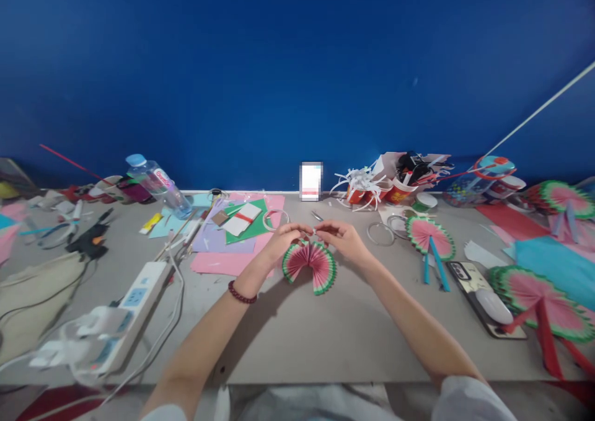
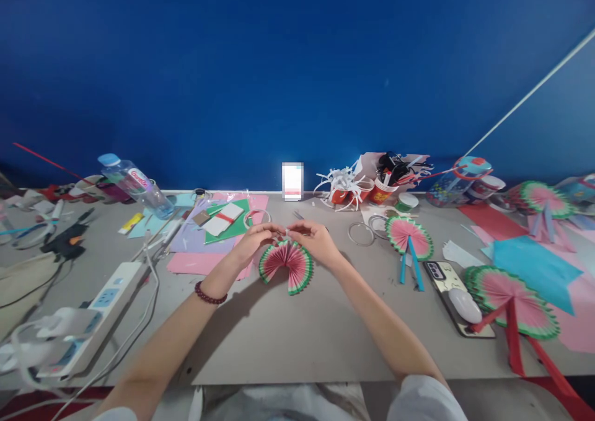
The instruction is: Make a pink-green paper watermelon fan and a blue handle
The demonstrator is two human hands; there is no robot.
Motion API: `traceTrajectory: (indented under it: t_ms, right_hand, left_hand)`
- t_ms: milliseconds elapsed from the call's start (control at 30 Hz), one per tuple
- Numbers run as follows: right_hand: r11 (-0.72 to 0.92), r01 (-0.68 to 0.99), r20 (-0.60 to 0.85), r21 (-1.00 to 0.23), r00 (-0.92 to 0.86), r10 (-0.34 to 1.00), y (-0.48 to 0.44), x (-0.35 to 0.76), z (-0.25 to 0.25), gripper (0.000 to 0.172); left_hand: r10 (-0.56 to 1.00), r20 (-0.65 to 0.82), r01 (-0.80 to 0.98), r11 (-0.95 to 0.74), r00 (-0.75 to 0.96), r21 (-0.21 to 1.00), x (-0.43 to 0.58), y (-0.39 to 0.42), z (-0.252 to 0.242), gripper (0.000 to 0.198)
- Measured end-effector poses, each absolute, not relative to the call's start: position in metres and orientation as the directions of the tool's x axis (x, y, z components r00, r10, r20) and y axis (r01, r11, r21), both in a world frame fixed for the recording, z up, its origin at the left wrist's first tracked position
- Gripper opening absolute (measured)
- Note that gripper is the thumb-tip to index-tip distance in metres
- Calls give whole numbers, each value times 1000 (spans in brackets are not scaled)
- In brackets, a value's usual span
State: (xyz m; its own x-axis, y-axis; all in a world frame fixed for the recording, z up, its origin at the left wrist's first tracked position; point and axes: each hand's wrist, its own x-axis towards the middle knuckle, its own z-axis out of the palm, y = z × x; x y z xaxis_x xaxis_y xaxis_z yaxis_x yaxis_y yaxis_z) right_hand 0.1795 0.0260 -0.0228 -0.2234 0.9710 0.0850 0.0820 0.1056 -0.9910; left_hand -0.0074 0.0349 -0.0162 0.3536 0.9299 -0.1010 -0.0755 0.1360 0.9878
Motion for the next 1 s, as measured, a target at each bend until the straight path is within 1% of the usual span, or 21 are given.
traceTrajectory:
  t_ms: [100, 233, 400, 467, 533, 567, 600, 633, 667, 700, 733, 800, 900, 1000]
  right_hand:
    - [102, 61, 87, -993, -206, 975, 25, 177, -24, 24]
    - [107, 131, 89, -986, -131, 987, 26, 176, -25, 22]
    - [219, 241, 220, -945, -22, 975, 27, 174, -29, 20]
    - [218, 239, 218, -946, -23, 976, 29, 174, -33, 19]
    - [164, 201, 163, -966, -25, 986, 32, 174, -39, 20]
    - [129, 178, 127, -975, -26, 992, 35, 175, -42, 21]
    - [97, 159, 94, -983, -28, 995, 37, 176, -46, 22]
    - [69, 149, 64, -986, -40, 997, 40, 177, -51, 24]
    - [54, 154, 47, -987, -54, 997, 43, 179, -56, 25]
    - [59, 180, 45, -982, -81, 996, 45, 180, -62, 26]
    - [72, 220, 51, -973, -100, 994, 47, 181, -68, 29]
    - [93, 307, 63, -947, -108, 992, 48, 183, -78, 38]
    - [146, 417, 75, -897, -183, 980, 46, 183, -87, 49]
    - [172, 440, 74, -881, -231, 970, 43, 181, -90, 55]
  left_hand:
    - [923, -91, -94, 135, 373, 986, -5, 34, -23, 22]
    - [920, -87, -87, 130, 382, 988, -5, 33, -26, 27]
    - [888, -156, -143, 238, 432, 961, -3, 33, -25, 30]
    - [892, -170, -134, 245, 418, 960, -3, 37, -30, 31]
    - [934, -130, -55, 158, 334, 986, -3, 41, -40, 34]
    - [961, -74, 25, 70, 268, 997, -3, 43, -46, 34]
    - [974, 14, 143, -47, 225, 989, -3, 44, -53, 33]
    - [972, 99, 267, -156, 215, 951, -2, 45, -58, 31]
    - [956, 161, 379, -247, 245, 892, -1, 45, -63, 30]
    - [942, 194, 463, -306, 275, 832, 0, 44, -67, 31]
    - [930, 199, 524, -341, 308, 781, 1, 42, -70, 35]
    - [923, 173, 596, -357, 344, 719, 3, 39, -72, 41]
    - [922, 147, 634, -356, 358, 687, 4, 37, -71, 46]
    - [910, 156, 629, -381, 384, 678, 2, 37, -71, 48]
